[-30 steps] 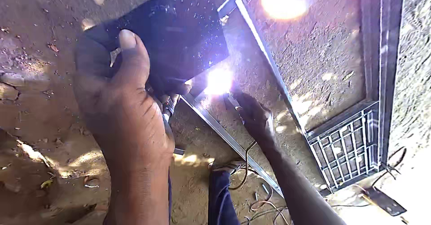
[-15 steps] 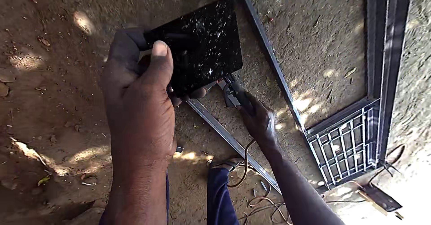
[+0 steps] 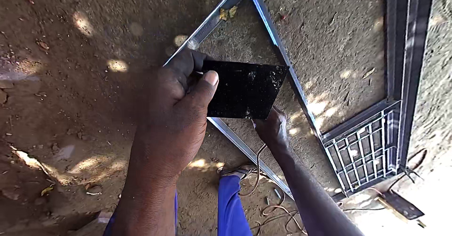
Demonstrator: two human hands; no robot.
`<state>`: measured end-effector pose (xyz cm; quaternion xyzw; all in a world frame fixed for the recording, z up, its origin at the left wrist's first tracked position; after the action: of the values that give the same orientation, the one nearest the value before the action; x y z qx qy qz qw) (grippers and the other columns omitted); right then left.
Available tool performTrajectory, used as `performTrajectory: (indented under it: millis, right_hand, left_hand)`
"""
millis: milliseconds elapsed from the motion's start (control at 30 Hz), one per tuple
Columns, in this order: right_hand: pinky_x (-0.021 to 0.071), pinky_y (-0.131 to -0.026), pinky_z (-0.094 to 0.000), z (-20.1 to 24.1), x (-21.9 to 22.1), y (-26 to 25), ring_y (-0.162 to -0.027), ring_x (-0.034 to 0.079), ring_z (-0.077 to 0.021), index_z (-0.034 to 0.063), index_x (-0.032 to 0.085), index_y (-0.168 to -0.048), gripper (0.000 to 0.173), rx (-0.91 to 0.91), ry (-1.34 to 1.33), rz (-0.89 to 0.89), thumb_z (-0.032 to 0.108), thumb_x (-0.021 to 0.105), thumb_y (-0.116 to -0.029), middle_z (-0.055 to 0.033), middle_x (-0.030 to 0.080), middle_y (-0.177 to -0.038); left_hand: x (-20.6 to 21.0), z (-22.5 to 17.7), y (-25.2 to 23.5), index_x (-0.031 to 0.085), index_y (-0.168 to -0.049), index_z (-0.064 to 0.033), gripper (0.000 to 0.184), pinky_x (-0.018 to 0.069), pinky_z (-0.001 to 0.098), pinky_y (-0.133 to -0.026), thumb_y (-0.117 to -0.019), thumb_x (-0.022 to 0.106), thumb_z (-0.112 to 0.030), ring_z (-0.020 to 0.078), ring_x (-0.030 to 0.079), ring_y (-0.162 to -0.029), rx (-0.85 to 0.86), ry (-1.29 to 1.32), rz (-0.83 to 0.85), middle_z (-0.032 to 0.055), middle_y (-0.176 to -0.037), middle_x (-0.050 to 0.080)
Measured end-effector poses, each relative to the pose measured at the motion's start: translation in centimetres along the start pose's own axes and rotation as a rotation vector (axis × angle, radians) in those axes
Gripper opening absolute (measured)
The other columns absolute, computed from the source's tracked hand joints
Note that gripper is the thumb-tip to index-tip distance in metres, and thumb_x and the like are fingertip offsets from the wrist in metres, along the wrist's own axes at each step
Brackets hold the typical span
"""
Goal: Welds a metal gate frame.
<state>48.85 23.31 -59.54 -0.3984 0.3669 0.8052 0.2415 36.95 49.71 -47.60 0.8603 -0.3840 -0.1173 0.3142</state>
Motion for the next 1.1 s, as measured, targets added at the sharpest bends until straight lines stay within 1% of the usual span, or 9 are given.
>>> performTrajectory:
  millis: [133,200,300,400,467,633,833,967,1100]
  right_hand:
    - [0.0578,-0.075,-0.0509,-0.13,-0.2,0.05,-0.083,0.071,-0.0296,0.0188,0.062,-0.144,0.051,0.004,-0.012,0.002,0.033,0.07,-0.0957,-0.0143,0.074,-0.098]
    - [0.058,-0.077,-0.0509,-0.19,-0.11,0.04,-0.085,0.072,-0.0293,0.0189,0.061,-0.144,0.05,0.014,-0.018,0.023,0.033,0.07,-0.0959,-0.0139,0.074,-0.1]
    - [0.0586,-0.073,-0.0519,-0.2,0.04,0.0,-0.084,0.072,-0.0297,0.0164,0.063,-0.142,0.049,0.01,-0.018,0.035,0.033,0.07,-0.0957,-0.015,0.073,-0.103]
    - [0.058,-0.069,-0.0488,-0.09,0.1,0.03,-0.079,0.071,-0.0282,0.0164,0.063,-0.141,0.049,-0.006,-0.001,0.025,0.033,0.07,-0.0959,-0.0145,0.072,-0.099]
    - [0.058,-0.068,-0.0478,-0.09,0.15,0.06,-0.079,0.07,-0.0275,0.0173,0.063,-0.142,0.049,-0.016,-0.006,0.017,0.032,0.07,-0.096,-0.0139,0.072,-0.099]
    - [0.0583,-0.074,-0.0501,-0.06,0.12,0.0,-0.082,0.072,-0.0288,0.0182,0.06,-0.145,0.051,-0.002,-0.021,0.018,0.032,0.07,-0.0964,-0.0141,0.074,-0.1]
    - [0.0583,-0.074,-0.0504,0.0,0.29,-0.02,-0.083,0.071,-0.0295,0.0185,0.061,-0.144,0.051,-0.002,-0.018,0.03,0.032,0.07,-0.0962,-0.0145,0.074,-0.1]
    - [0.0589,-0.073,-0.0485,0.02,0.23,0.09,-0.083,0.072,-0.0279,0.0173,0.062,-0.142,0.049,-0.015,-0.026,0.004,0.032,0.07,-0.0965,-0.0136,0.074,-0.101]
    - [0.0587,-0.073,-0.0497,-0.24,0.31,0.11,-0.083,0.072,-0.0281,0.0177,0.062,-0.143,0.049,0.002,-0.029,0.01,0.034,0.069,-0.0976,-0.0134,0.074,-0.102]
  left_hand:
    - [-0.04,0.07,-0.01,0.062,-0.117,-0.0049,0.015,0.0647,0.0391,-0.074,-0.1064,0.054,-0.011,0.0211,0.072,-0.084,0.01,-0.035,-0.001,0.0089,-0.097,0.07]
    - [0.01,0.06,-0.02,0.062,-0.117,-0.0045,0.015,0.065,0.0381,-0.073,-0.1065,0.054,-0.011,0.0208,0.072,-0.084,0.008,-0.039,0.002,0.0089,-0.098,0.07]
    - [-0.01,0.06,-0.08,0.063,-0.116,-0.006,0.015,0.0648,0.0368,-0.072,-0.1065,0.054,-0.012,0.02,0.072,-0.083,-0.002,-0.075,0.0,0.0077,-0.097,0.071]
    - [-0.04,0.13,-0.13,0.064,-0.116,-0.0075,0.014,0.063,0.0347,-0.068,-0.1062,0.055,-0.013,0.0188,0.071,-0.081,-0.008,-0.104,-0.004,0.0066,-0.096,0.07]
    - [-0.03,0.12,-0.16,0.063,-0.115,-0.0069,0.014,0.0634,0.0352,-0.069,-0.1062,0.054,-0.013,0.019,0.071,-0.081,-0.002,-0.106,0.004,0.007,-0.095,0.07]
    - [0.08,0.01,-0.13,0.064,-0.115,-0.006,0.014,0.0625,0.033,-0.07,-0.1065,0.053,-0.011,0.0176,0.07,-0.081,0.026,-0.093,0.013,0.0068,-0.095,0.07]
    - [-0.13,0.16,-0.1,0.064,-0.114,-0.008,0.013,0.0615,0.0322,-0.067,-0.1059,0.055,-0.013,0.0172,0.07,-0.079,0.014,-0.126,-0.006,0.0058,-0.094,0.07]
    - [-0.24,0.22,-0.07,0.064,-0.115,-0.0077,0.014,0.0633,0.0343,-0.069,-0.1065,0.054,-0.014,0.0182,0.071,-0.081,0.013,-0.132,0.0,0.006,-0.096,0.07]
    - [-0.28,0.19,-0.09,0.064,-0.114,-0.0081,0.013,0.062,0.0329,-0.068,-0.1062,0.055,-0.014,0.0171,0.07,-0.08,0.018,-0.145,-0.001,0.0054,-0.094,0.07]
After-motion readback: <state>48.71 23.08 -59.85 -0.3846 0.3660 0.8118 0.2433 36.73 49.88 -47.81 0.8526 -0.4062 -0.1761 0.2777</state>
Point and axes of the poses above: each hand's wrist, its own y-axis away from the middle knuckle, its own x-axis out of the palm, z = x × y, the point moved 8 cm from there along -y, towards the middle knuckle
